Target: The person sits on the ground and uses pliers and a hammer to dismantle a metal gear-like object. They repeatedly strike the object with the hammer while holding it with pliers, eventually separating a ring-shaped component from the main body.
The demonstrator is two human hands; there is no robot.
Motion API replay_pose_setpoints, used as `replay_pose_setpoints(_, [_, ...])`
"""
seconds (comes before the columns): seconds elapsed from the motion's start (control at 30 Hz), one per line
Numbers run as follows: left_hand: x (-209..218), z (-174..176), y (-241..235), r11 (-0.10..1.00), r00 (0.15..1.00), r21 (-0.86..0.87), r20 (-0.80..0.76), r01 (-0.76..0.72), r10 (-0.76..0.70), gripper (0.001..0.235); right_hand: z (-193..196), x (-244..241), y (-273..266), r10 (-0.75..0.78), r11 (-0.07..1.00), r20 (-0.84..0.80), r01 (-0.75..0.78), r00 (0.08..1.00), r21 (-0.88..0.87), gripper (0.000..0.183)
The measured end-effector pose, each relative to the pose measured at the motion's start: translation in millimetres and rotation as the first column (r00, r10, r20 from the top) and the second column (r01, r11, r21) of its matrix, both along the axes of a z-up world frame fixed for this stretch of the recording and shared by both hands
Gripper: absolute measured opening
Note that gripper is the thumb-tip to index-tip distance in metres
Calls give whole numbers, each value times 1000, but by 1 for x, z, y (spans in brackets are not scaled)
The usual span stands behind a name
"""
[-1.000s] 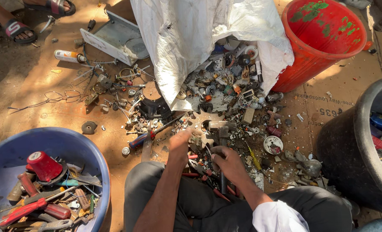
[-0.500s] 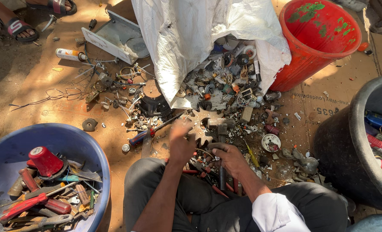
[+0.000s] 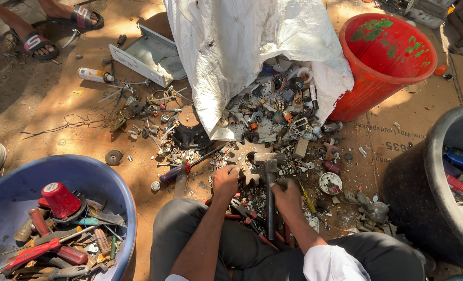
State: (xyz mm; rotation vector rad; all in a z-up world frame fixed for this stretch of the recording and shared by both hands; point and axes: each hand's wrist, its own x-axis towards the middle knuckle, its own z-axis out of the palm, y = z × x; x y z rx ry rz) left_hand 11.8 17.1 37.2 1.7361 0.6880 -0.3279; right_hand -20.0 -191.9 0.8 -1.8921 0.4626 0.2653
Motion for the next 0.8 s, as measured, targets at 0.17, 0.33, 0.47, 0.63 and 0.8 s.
replay_pose_setpoints(0.17, [5,-24,-7,951,970,305,241,-53,-23,33,13,-2,12,-18,874,-382,200,924,443,33])
replay_pose_setpoints(0.33, [0,-47,-10,942,979,333,203,-33,-37,32,35,4,14,-22,719,-400,293,916,630,32])
replay_pose_setpoints(0.47, [-2,-53,-13,908,956,411,289,-77,-50,30,50,-13,20,122,988,-85,-113,989,101,42])
replay_pose_setpoints(0.63, [-4,-55,-13,931,938,346,347,-119,-9,36,70,-32,27,384,852,329,-194,863,-486,55])
replay_pose_setpoints(0.8, [-1,-50,-11,941,980,333,200,-54,-15,44,81,-21,42,528,686,154,-313,835,-657,51])
